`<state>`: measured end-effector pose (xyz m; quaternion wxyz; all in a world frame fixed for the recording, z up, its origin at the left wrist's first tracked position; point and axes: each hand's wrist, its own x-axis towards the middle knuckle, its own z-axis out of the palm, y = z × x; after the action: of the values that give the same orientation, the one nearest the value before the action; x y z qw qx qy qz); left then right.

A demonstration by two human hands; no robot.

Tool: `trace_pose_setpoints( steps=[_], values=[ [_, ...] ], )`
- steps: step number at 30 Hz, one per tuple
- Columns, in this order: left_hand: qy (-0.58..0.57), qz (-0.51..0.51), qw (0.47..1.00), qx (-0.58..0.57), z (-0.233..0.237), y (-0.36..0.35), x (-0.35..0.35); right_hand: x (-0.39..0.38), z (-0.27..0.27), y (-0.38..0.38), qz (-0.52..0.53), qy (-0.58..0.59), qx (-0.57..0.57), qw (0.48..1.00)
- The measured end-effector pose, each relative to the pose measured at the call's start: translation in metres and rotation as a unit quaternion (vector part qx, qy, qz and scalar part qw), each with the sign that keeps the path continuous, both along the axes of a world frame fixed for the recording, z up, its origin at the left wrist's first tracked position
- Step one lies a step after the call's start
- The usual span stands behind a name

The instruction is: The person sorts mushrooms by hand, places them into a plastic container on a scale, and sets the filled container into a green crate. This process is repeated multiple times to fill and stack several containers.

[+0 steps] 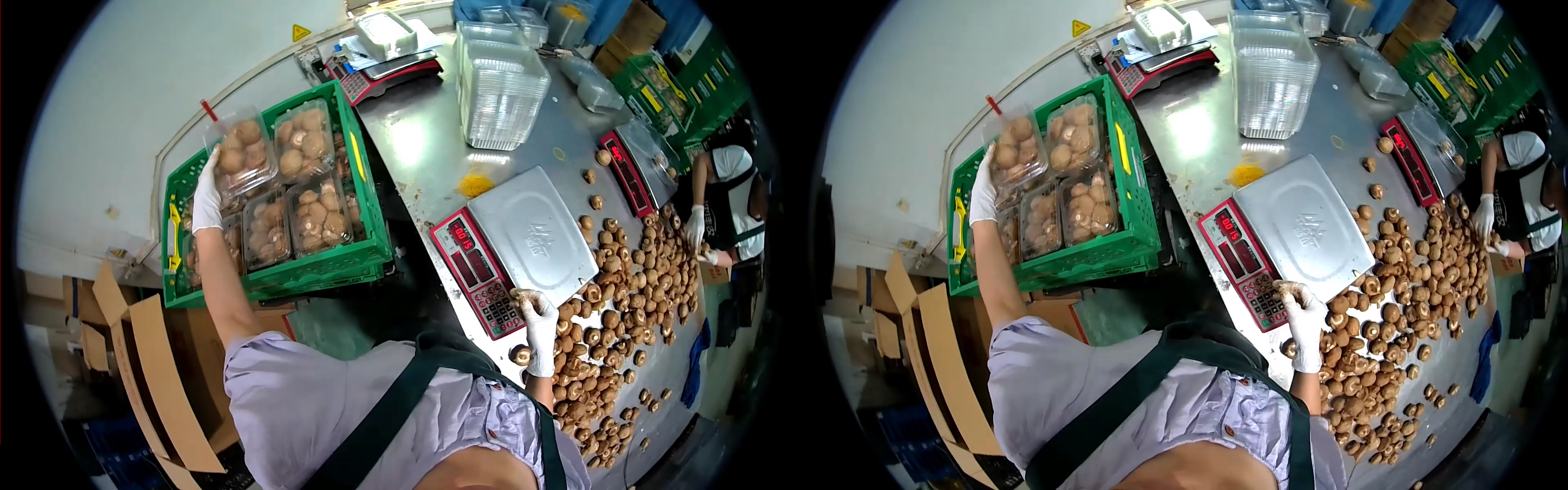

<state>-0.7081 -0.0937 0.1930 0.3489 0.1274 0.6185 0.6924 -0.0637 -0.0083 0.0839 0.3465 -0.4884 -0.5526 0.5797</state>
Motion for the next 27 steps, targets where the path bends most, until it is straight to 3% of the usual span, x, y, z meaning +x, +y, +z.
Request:
trace_pose_setpoints(
  steps=[2,4,6,8,10,11,12,14,16,19,22,23,24,26,27],
  values=[
    [0.155,0.088,0.958,-0.226,-0.017,0.015,-0.011,0.005,0.001,-0.001,-0.019,0.004,-0.003,1.000],
    [0.301,-0.055,0.882,-0.358,-0.053,0.018,-0.061,0.003,0.013,-0.003,-0.037,0.009,-0.008,0.999],
    [0.402,-0.043,0.820,-0.405,-0.033,0.047,-0.053,0.011,0.007,-0.006,-0.038,0.000,-0.007,0.999],
    [0.545,0.051,0.666,-0.508,0.001,0.091,0.000,0.014,0.017,-0.010,-0.040,-0.060,-0.001,0.997],
    [0.643,0.053,0.690,-0.328,-0.004,0.137,0.003,0.017,0.021,-0.015,-0.060,-0.055,-0.013,0.997],
    [0.630,0.027,0.738,-0.239,0.006,0.162,0.034,0.019,0.020,-0.018,-0.072,-0.068,-0.008,0.995],
    [0.637,0.005,0.740,-0.218,0.011,0.188,0.060,0.021,0.017,-0.022,-0.085,-0.083,-0.005,0.993],
    [0.670,-0.118,0.733,-0.019,0.015,0.237,0.112,0.028,0.006,-0.029,-0.110,-0.114,0.001,0.987],
    [0.676,-0.189,0.707,0.083,0.013,0.283,0.164,0.028,0.028,-0.036,-0.129,-0.171,-0.038,0.976],
    [0.709,-0.258,0.640,0.145,-0.001,0.352,0.220,0.036,0.031,-0.050,-0.168,-0.165,-0.008,0.972],
    [0.808,-0.245,0.515,0.149,-0.015,0.404,0.262,0.048,0.022,-0.068,-0.226,-0.136,-0.013,0.964],
    [0.819,-0.257,0.496,0.134,-0.017,0.417,0.273,0.051,0.021,-0.074,-0.248,-0.133,-0.015,0.959],
    [0.818,-0.266,0.488,0.145,-0.020,0.427,0.280,0.054,0.020,-0.081,-0.270,-0.131,-0.018,0.954],
    [0.765,-0.337,0.540,-0.093,-0.013,0.425,0.305,0.060,0.020,-0.094,-0.311,-0.161,0.035,0.936],
    [0.767,-0.330,0.542,-0.094,-0.021,0.440,0.299,0.064,0.013,-0.100,-0.323,-0.179,0.044,0.928]
  ],
)
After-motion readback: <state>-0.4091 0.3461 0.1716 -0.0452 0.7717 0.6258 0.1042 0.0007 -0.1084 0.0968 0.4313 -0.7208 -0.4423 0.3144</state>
